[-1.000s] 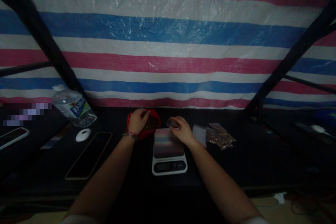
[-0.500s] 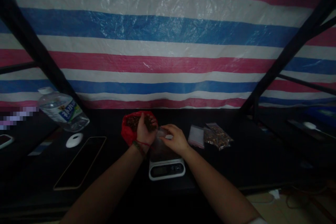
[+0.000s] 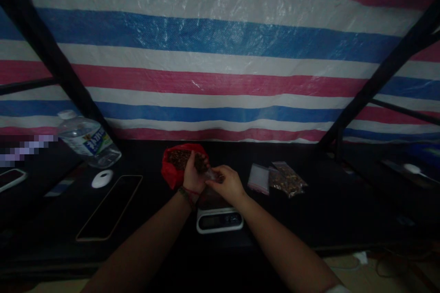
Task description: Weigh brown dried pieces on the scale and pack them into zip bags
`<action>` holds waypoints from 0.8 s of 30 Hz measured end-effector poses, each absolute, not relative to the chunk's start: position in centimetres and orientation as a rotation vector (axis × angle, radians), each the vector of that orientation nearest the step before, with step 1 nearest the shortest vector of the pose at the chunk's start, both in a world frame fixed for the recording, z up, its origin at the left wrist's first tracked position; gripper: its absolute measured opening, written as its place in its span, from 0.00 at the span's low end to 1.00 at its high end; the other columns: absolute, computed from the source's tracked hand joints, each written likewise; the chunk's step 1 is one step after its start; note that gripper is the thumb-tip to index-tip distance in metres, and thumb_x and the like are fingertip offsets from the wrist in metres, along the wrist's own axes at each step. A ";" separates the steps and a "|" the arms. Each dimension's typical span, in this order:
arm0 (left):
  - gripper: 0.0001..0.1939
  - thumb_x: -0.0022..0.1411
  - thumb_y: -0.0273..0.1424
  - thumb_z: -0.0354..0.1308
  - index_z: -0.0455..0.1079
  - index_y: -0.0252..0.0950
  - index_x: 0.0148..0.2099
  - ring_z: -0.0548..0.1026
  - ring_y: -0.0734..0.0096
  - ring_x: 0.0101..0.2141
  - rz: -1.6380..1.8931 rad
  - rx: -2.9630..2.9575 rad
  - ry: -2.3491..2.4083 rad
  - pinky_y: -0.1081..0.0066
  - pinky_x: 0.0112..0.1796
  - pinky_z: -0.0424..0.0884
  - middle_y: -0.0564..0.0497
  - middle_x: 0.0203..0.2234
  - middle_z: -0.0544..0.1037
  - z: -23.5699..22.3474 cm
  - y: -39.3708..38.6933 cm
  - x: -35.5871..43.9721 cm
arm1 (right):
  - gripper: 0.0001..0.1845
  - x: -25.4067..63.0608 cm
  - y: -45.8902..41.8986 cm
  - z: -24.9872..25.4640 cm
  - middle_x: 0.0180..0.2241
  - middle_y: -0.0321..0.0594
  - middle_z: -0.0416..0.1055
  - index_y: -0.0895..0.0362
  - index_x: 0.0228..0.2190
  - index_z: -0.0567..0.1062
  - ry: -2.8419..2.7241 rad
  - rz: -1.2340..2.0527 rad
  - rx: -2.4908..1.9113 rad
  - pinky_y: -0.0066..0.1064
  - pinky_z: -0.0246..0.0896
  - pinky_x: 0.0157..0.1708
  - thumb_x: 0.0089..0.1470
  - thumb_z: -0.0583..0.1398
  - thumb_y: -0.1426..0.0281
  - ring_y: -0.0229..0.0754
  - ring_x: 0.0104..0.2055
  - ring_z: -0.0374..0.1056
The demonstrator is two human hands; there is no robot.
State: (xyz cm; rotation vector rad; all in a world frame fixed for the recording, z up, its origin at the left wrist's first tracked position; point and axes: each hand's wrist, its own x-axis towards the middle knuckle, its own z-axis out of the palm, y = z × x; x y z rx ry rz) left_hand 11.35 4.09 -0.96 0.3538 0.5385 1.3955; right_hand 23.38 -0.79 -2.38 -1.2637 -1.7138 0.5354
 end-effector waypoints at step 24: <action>0.10 0.54 0.37 0.59 0.65 0.36 0.30 0.68 0.78 0.21 1.455 0.560 0.505 0.77 0.23 0.66 0.55 0.22 0.68 -1.0 3.8 11.3 | 0.15 23.3 -0.8 -2.5 0.36 0.39 0.73 0.53 0.35 0.75 -1.735 0.487 -1.278 0.35 0.68 0.38 0.41 0.67 0.68 0.43 0.38 0.70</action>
